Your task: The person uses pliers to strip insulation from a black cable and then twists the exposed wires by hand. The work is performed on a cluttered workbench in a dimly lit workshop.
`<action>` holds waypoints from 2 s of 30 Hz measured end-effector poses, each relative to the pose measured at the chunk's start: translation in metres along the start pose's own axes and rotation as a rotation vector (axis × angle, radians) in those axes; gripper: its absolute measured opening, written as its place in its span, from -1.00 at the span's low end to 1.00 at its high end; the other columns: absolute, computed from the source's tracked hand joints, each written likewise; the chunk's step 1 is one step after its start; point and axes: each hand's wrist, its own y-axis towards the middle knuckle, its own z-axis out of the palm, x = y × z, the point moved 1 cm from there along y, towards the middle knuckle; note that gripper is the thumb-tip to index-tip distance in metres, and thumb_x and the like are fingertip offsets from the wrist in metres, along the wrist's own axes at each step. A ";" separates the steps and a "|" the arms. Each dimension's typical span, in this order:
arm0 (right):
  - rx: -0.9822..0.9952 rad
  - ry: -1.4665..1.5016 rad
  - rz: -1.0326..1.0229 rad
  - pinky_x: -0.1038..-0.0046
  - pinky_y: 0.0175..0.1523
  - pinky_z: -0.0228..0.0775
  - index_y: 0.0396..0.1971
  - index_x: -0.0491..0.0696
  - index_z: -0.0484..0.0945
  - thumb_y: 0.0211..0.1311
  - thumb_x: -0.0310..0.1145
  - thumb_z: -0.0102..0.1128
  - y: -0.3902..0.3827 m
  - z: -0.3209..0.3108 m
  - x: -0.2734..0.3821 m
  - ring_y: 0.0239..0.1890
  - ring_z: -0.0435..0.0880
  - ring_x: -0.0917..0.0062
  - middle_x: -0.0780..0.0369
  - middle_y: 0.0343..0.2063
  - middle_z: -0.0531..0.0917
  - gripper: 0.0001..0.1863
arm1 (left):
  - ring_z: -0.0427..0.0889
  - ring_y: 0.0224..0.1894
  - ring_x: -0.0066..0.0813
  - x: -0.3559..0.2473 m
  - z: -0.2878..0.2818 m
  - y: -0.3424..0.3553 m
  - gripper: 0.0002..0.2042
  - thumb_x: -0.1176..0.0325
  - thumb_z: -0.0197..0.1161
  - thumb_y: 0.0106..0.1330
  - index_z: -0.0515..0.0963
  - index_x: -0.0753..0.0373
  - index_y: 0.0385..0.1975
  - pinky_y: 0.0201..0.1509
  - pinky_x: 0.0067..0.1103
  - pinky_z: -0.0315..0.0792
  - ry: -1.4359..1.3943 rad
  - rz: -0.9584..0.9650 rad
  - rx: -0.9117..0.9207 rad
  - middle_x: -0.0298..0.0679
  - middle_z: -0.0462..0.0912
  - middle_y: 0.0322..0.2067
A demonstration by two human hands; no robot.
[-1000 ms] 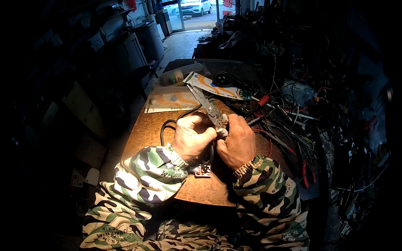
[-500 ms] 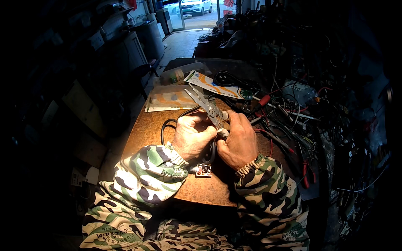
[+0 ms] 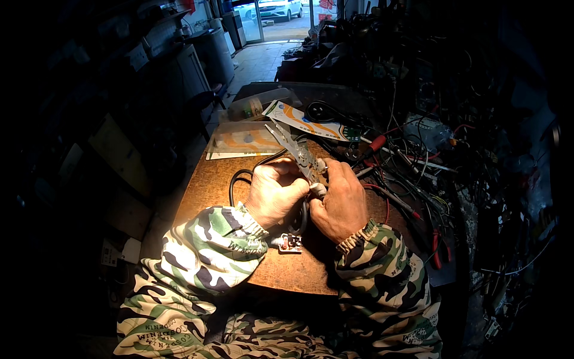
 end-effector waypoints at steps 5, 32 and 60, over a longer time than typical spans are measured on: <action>0.067 -0.007 0.062 0.15 -0.01 0.49 -0.01 -0.28 0.47 -0.07 -0.53 0.23 -0.001 -0.001 0.001 -0.14 0.61 0.00 -0.08 -0.20 0.56 -0.50 | 0.63 -0.33 -0.57 0.002 -0.003 0.002 -0.81 0.53 0.29 0.20 0.62 0.42 -0.20 -0.16 -0.62 0.55 -0.012 -0.086 -0.024 -0.23 0.71 -0.31; -0.080 1.155 0.523 0.52 -0.27 0.55 -0.18 -0.20 0.60 0.22 -0.55 0.35 0.014 -0.008 -0.012 -0.39 0.69 0.56 0.21 -0.37 0.69 -0.81 | 0.61 -0.45 -0.61 -0.006 -0.002 0.000 -0.93 0.54 0.39 0.11 0.64 0.34 -0.42 -0.40 -0.66 0.47 0.664 0.437 -0.222 -0.26 0.61 -0.46; -0.064 1.111 0.488 0.52 -0.26 0.54 -0.16 -0.20 0.60 0.21 -0.58 0.34 0.013 -0.008 -0.022 -0.40 0.69 0.56 0.23 -0.41 0.70 -0.80 | 0.64 -0.37 -0.69 0.007 -0.004 0.002 -0.87 0.50 0.36 0.27 0.66 0.39 -0.24 -0.26 -0.69 0.55 0.380 0.118 -0.108 -0.30 0.71 -0.38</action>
